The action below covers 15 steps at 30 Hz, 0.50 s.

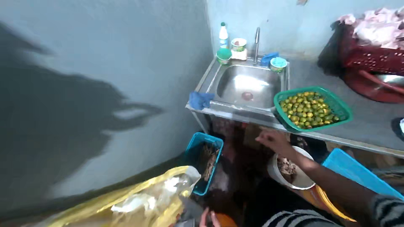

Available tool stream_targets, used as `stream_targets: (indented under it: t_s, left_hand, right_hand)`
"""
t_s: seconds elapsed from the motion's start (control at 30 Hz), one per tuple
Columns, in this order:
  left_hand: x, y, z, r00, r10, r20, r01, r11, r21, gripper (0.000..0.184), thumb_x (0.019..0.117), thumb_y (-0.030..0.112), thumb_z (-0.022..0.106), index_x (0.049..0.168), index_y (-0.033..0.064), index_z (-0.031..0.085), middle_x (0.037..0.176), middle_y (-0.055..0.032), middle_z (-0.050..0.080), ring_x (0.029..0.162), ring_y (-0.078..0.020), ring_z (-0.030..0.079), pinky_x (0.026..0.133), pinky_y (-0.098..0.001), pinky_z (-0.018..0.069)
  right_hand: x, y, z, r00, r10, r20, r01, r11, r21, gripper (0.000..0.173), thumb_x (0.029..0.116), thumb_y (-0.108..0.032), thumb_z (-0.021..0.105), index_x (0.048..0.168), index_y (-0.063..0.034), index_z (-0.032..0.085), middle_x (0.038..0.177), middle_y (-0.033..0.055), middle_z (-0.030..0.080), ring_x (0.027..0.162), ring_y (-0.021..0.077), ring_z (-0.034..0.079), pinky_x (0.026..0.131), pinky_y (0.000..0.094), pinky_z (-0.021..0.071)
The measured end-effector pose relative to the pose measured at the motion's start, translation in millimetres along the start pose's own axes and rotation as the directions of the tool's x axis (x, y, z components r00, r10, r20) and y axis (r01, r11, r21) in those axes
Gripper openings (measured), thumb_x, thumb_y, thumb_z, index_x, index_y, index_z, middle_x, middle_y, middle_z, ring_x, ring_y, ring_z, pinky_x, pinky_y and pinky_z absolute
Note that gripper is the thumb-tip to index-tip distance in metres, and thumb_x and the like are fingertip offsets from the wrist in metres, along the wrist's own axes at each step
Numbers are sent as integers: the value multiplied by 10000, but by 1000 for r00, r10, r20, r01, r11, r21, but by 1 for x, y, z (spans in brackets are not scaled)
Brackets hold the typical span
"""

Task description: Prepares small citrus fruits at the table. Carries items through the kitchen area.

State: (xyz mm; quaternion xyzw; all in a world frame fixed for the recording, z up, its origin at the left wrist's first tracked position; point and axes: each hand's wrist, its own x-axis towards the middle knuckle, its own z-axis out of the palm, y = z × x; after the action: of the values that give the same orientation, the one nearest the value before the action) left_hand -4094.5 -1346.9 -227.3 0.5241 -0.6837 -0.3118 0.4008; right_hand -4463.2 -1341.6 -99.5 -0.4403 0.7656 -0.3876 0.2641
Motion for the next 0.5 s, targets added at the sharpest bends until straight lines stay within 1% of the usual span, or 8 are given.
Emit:
stream_targets:
  t_s: [0.07,0.1,0.17,0.23,0.3,0.37,0.43,0.5]
  left_hand:
    - [21,21,31,995,8,97,-3,999,-50,382,983,46,601,1271,-199,546,1264,-350,620,1149,-334,656,1004,-428,532]
    - [35,33,47,990,2,143,6,998,-56,380,980,58,615,1292,-154,568,1266,-317,641,1105,-327,683,958,-451,558]
    - [69,61,78,974,-23,225,43,996,-83,402,989,87,630,1354,-72,578,1272,-264,662,977,-284,715,833,-461,587]
    - [98,86,110,945,-8,326,54,990,-130,525,999,129,620,1482,-7,468,1353,-248,610,922,-242,707,773,-440,599]
    - [124,110,142,910,14,415,41,991,-124,696,993,189,635,1589,51,303,1351,-267,603,871,-289,717,723,-498,605]
    - [149,136,175,868,-6,496,38,998,-55,836,993,218,655,1648,142,142,1224,-270,657,748,-321,710,645,-542,597]
    - [170,165,203,822,29,569,-55,998,28,878,1002,237,661,1656,169,80,1025,-256,699,653,-335,695,598,-559,587]
    - [185,192,231,778,127,616,-189,981,38,843,1002,224,664,1647,119,132,947,-259,706,664,-348,700,627,-572,581]
  right_hand:
    - [-13,18,-43,979,202,-25,-198,973,115,371,1067,-272,548,1131,60,701,1099,177,721,953,223,711,891,401,587]
    - [-18,24,-59,941,336,51,-338,913,230,399,1099,-299,474,1193,32,676,1138,150,712,978,213,714,886,397,599]
    - [-29,39,-78,811,515,277,-585,705,401,543,1119,-438,339,1376,-28,585,1266,147,679,1054,264,707,903,465,586]
    - [-42,61,-85,716,538,444,-696,499,517,675,1092,-571,246,1516,-78,429,1360,162,624,1125,314,677,932,514,561]
    - [-55,79,-89,742,467,482,-659,376,651,700,1079,-596,257,1576,-105,302,1456,163,553,1214,333,641,978,538,547]
    - [-59,87,-93,781,439,445,-573,219,790,709,1078,-599,273,1611,-136,209,1529,167,488,1285,359,604,1014,572,533]
    - [-56,79,-98,777,499,384,-467,48,883,746,1061,-616,339,1591,-100,242,1536,193,465,1303,371,582,1027,574,525]
    - [-44,71,-104,696,638,329,-370,-74,926,664,1058,-513,475,1550,-95,320,1446,223,520,1222,363,625,970,525,562]
